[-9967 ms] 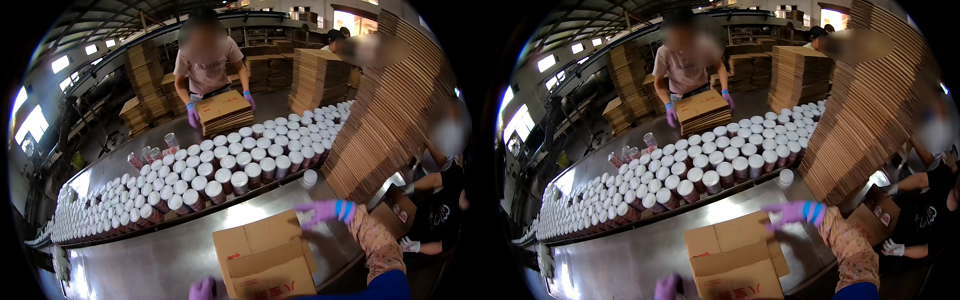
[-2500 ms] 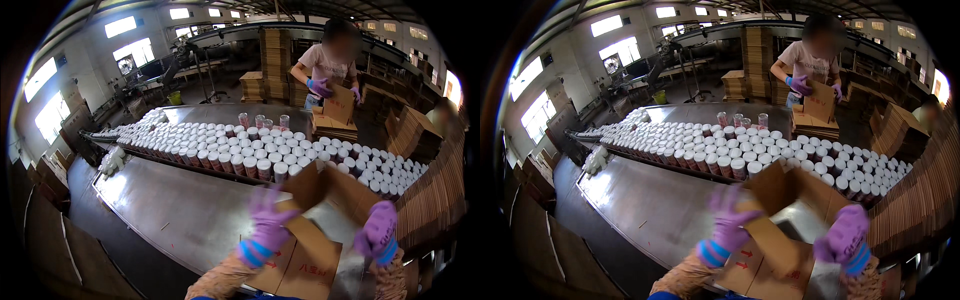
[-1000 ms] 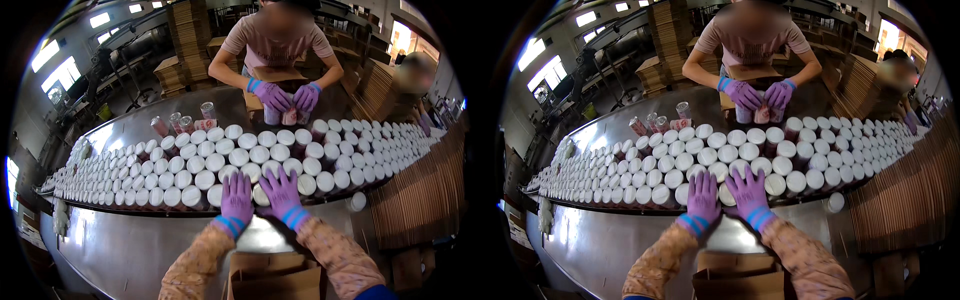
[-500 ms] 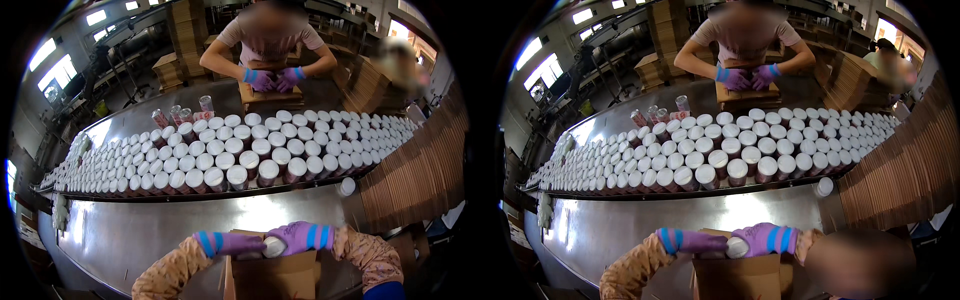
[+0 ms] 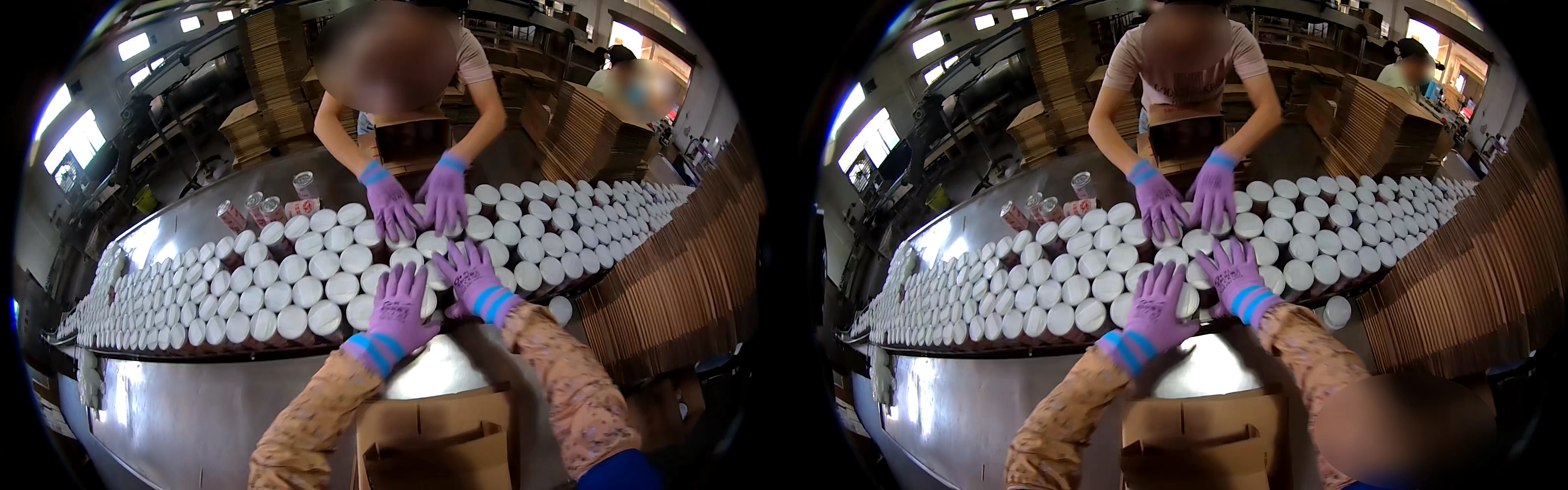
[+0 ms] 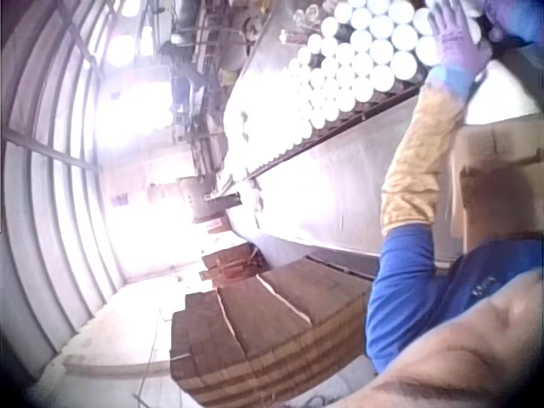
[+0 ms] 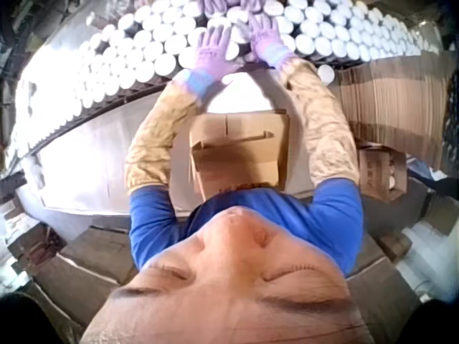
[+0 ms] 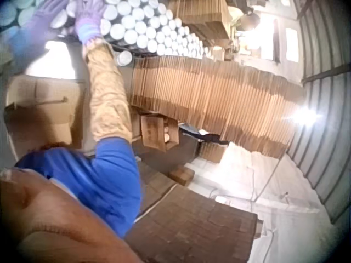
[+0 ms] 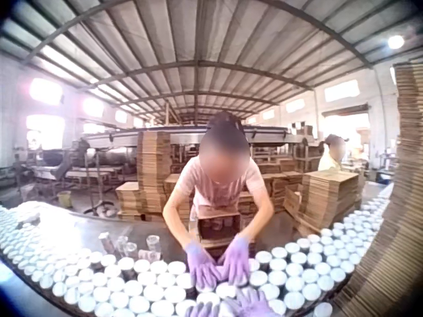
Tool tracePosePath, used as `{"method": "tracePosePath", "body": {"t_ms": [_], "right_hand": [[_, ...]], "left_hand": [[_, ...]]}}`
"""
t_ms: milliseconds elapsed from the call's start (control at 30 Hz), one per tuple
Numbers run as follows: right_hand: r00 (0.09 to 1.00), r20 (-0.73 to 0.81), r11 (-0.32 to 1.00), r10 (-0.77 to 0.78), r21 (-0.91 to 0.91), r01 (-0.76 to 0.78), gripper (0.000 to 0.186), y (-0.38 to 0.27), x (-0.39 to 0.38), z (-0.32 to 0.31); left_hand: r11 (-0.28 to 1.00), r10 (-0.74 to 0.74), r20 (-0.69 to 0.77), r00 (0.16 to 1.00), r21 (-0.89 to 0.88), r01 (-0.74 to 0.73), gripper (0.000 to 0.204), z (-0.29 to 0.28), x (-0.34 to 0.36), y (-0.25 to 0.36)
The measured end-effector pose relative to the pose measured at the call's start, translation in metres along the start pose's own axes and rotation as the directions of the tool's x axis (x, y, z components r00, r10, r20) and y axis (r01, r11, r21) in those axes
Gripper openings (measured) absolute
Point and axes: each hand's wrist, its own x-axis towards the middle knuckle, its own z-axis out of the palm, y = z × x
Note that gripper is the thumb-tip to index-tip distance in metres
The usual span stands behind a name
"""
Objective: The person assembles cardboard boxes and places white-lidded cans from a conveyor belt into the boxes. They fold the box flaps and continue the packing process alongside other workers in a warehouse setting.
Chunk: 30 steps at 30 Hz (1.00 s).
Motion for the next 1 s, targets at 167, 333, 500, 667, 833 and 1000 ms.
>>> {"method": "tracePosePath", "body": {"t_ms": [167,333,500,667,833,1000], "right_hand": [[0.959,-0.269,0.994,0.086,-0.037,-0.099,0.071,-0.036,0.009,0.055],[0.907,-0.417,0.996,-0.065,0.022,0.082,0.065,-0.033,-0.007,0.059],[0.787,-0.583,0.969,-0.202,0.0,0.249,0.072,-0.051,-0.023,-0.003],[0.816,-0.415,0.765,-0.403,0.337,0.549,0.075,-0.136,-0.125,-0.029],[0.689,0.423,0.538,-0.589,0.841,-0.056,0.057,-0.17,-0.095,-0.105],[0.503,0.511,0.615,-0.696,0.786,0.053,0.056,-0.21,-0.149,-0.093]], "left_hand": [[0.88,0.03,0.058,0.998,0.473,-0.054,0.072,0.052,0.002,0.002],[0.903,0.351,-0.052,0.935,0.284,-0.323,0.04,0.027,-0.063,-0.015],[0.985,0.169,-0.035,0.985,0.037,-0.168,0.045,-0.063,-0.145,0.007],[0.968,-0.193,0.265,0.945,-0.103,0.227,0.05,-0.092,-0.207,0.002],[0.641,0.24,0.896,0.374,-0.436,0.632,0.051,-0.031,-0.185,-0.099],[0.862,0.403,0.863,0.303,-0.47,0.191,0.044,-0.101,-0.207,-0.019]]}}
